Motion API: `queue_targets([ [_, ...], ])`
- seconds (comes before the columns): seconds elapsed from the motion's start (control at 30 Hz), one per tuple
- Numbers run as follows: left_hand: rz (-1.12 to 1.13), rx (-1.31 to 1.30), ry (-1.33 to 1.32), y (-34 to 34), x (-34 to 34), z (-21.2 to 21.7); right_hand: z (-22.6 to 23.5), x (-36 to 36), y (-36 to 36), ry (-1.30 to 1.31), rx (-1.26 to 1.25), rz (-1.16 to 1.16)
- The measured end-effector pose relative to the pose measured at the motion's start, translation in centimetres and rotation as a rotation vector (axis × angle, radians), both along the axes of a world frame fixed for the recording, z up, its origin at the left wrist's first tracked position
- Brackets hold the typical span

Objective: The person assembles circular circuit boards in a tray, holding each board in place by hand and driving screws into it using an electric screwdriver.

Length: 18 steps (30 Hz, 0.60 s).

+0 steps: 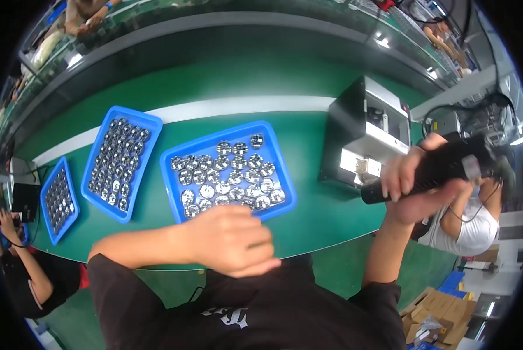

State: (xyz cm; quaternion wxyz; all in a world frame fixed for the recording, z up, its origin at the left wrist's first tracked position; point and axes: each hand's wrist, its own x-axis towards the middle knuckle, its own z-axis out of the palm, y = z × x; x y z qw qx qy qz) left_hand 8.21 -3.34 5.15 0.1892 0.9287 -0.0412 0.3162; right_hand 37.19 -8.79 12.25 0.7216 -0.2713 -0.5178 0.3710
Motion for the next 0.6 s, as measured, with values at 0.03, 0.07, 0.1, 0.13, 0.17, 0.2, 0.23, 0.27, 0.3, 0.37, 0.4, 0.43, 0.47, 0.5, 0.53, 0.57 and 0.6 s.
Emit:
queue_targets([
  [0.03,0.011,-0.01,0.0,0.7,0.1,0.1,0.4,-0.9,0.1,0.011,0.041,0.001],
  [0.07,0.141,-0.034,0.03,1.4,0.1,0.2,0.9,-1.7,0.6,0.025,0.089,0.062],
  [0.1,0.266,-0.053,0.061,2.2,0.2,0.3,1.3,-2.6,1.3,0.051,0.131,0.129],
  [0.13,0.265,-0.057,0.065,3.0,0.3,0.3,1.6,-3.6,2.1,-0.015,0.152,0.134],
  [0.17,0.352,-0.088,0.059,3.8,0.3,0.3,1.6,-4.5,3.3,-0.038,0.196,0.167],
  [0.2,0.441,-0.128,0.064,4.3,0.3,0.4,1.6,-5.2,4.7,-0.057,0.202,0.17],
  [0.23,0.433,-0.116,0.055,4.8,0.2,0.4,1.4,-5.8,6.7,-0.061,0.22,0.204],
  [0.27,0.506,-0.109,0.109,5.1,0.0,0.5,1.1,-6.5,8.7,-0.066,0.238,0.239],
  [0.3,0.58,-0.103,0.163,5.4,-0.2,0.5,0.7,-7.3,9.8,-0.026,0.18,0.245],
  [0.37,0.619,-0.092,0.193,5.6,-0.4,0.4,-0.3,-8.9,11.2,0.086,0.066,0.15],
  [0.4,0.648,-0.082,0.195,5.8,-0.4,0.3,-1.0,-9.6,12.0,0.11,0.07,0.134],
  [0.43,0.683,-0.064,0.194,6.0,-0.4,0.2,-1.4,-10.0,12.6,0.118,0.067,0.122],
  [0.47,0.692,-0.067,0.201,6.1,-0.5,0.1,-1.7,-10.1,12.9,0.12,0.03,0.109],
  [0.5,0.685,-0.078,0.199,6.3,-0.5,-0.1,-2.0,-10.3,13.2,0.136,0.042,0.113],
  [0.53,0.702,-0.076,0.195,6.3,-0.6,-0.2,-2.2,-10.3,13.2,0.149,0.022,0.092],
  [0.57,0.723,-0.073,0.192,6.3,-0.7,-0.3,-2.4,-10.5,13.4,0.152,0.086,0.09],
  [0.6,0.722,-0.054,0.145,6.5,-0.7,-0.5,-2.4,-10.6,13.3,0.182,0.063,0.097],
])
